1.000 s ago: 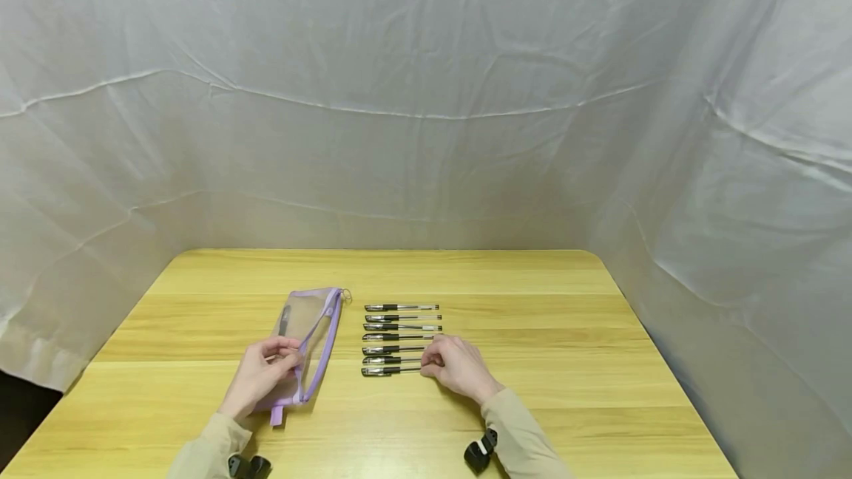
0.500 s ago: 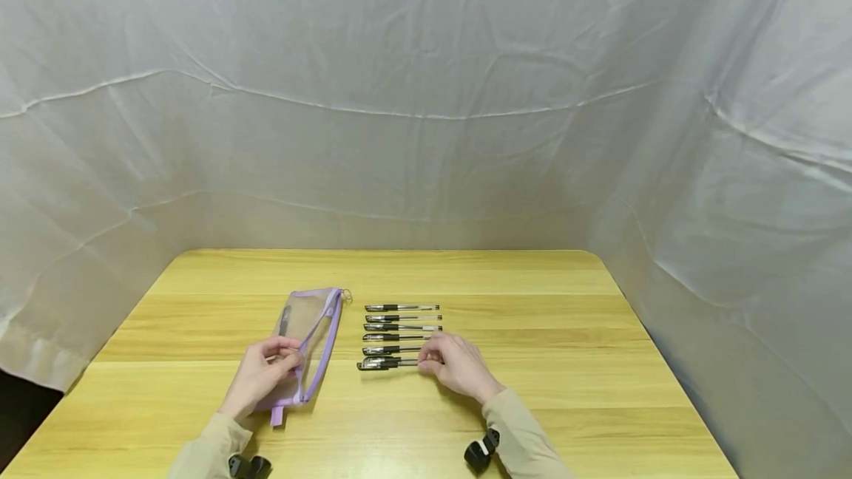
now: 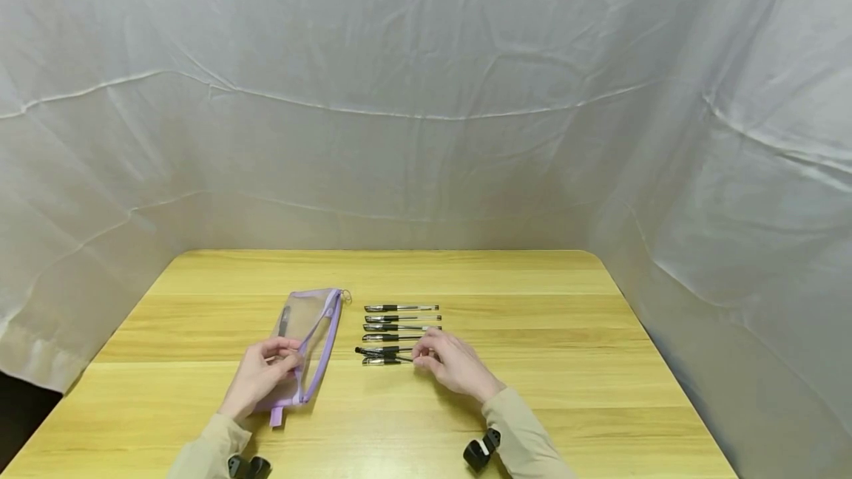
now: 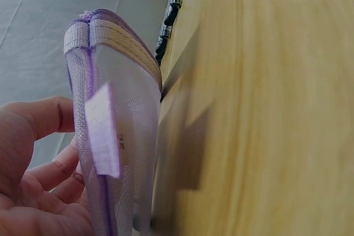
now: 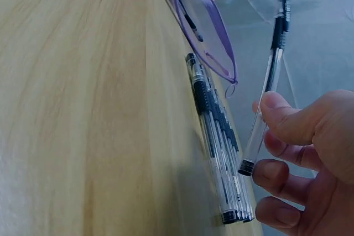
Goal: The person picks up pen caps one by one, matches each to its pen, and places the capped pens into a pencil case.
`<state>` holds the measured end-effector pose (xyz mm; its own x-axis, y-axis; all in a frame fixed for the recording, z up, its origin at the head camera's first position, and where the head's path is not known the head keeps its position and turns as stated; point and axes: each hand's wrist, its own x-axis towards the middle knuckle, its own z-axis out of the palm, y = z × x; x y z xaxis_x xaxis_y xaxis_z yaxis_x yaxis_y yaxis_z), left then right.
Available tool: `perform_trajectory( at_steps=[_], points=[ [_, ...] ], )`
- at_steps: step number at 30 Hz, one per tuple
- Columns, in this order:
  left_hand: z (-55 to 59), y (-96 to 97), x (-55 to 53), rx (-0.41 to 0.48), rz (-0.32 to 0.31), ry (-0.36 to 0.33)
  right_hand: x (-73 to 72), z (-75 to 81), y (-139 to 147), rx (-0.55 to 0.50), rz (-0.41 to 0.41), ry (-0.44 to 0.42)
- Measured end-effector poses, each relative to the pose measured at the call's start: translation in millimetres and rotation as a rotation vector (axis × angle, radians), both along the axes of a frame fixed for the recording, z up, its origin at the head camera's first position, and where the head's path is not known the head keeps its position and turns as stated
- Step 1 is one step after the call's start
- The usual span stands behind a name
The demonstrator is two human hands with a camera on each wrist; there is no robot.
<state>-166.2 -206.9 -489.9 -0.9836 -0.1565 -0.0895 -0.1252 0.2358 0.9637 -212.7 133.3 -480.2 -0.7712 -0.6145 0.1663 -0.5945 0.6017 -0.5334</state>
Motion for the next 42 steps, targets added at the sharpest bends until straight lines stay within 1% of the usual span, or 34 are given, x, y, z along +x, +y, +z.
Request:
perform_trajectory(
  at_steps=[6, 12, 20, 24, 26, 32, 35, 39, 42],
  points=[
    [0.4, 0.5, 0.2, 0.0, 0.002, 0.002, 1.3, -0.3, -0.8, -0.053, 0.012, -0.081],
    [-0.3, 0.2, 0.2, 0.002, 0.0, 0.002, 1.7, -2.2, -2.7, -0.108, 0.03, -0.12],
    [-0.4, 0.1, 0.1, 0.007, -0.001, 0.001, 2.0, -3.3, -5.6, -0.214, 0.085, -0.215],
    [-0.4, 0.2, -0.1, 0.009, -0.001, 0.002, 1.8, -5.4, -8.5, -0.264, 0.097, -0.295],
    [-0.5, 0.2, -0.1, 0.009, 0.0, 0.003, 2.0, -6.4, -10.2, -0.29, 0.098, -0.348],
    [-0.5, 0.2, 0.1, 0.01, 0.001, 0.009, 4.4, -6.8, -15.6, -0.364, 0.074, -0.477],
    [-0.1, 0.4, 0.2, 0.011, 0.002, 0.008, 4.9, -7.4, -19.5, -0.414, 0.043, -0.56],
    [0.5, 0.6, 0.4, 0.012, 0.003, 0.004, 3.3, -9.5, -26.4, -0.508, -0.011, -0.686],
    [0.7, 0.5, 0.6, 0.013, 0.003, 0.005, 1.0, -11.7, -32.3, -0.565, -0.04, -0.75]
  ],
)
